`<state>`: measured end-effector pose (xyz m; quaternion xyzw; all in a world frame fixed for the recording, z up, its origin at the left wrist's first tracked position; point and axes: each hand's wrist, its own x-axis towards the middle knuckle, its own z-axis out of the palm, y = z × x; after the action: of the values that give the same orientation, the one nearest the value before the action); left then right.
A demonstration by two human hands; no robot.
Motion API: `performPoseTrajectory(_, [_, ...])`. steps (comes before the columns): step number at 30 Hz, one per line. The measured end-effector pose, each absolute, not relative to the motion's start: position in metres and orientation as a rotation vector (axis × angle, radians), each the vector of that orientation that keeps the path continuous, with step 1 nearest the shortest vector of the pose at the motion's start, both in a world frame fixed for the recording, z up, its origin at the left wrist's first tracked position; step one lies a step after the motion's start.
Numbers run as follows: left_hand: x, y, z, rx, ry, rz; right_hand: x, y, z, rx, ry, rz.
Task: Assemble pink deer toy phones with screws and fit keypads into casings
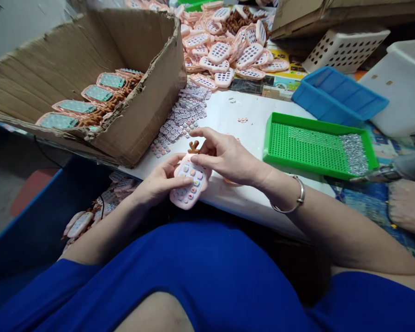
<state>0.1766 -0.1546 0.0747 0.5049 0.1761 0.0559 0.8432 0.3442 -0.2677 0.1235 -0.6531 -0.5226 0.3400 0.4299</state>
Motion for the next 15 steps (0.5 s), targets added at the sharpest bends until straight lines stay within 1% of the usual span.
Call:
performPoseTrajectory(5, [0.153, -0.148, 0.071, 1.017, 0.436, 0.093, 0.347, -0.275, 0.129, -1.653, -1.261, 0.691])
performPoseTrajectory(10, [0.098, -0.116, 0.064, 1.014, 0.460, 0.064, 0.373, -0.294, 0.130, -1.724, -1.124, 0.544])
performPoseTrajectory(13, [0.059, -0.096, 0.065, 1.032, 0.636, 0.002, 0.383, -0.304, 0.128, -1.740, -1.077, 0.480])
performPoseTrajectory(15, [0.033, -0.083, 0.065, 1.153, 0.806, -0.079, 0.385, -0.310, 0.126, -1.754, -1.056, 0.415])
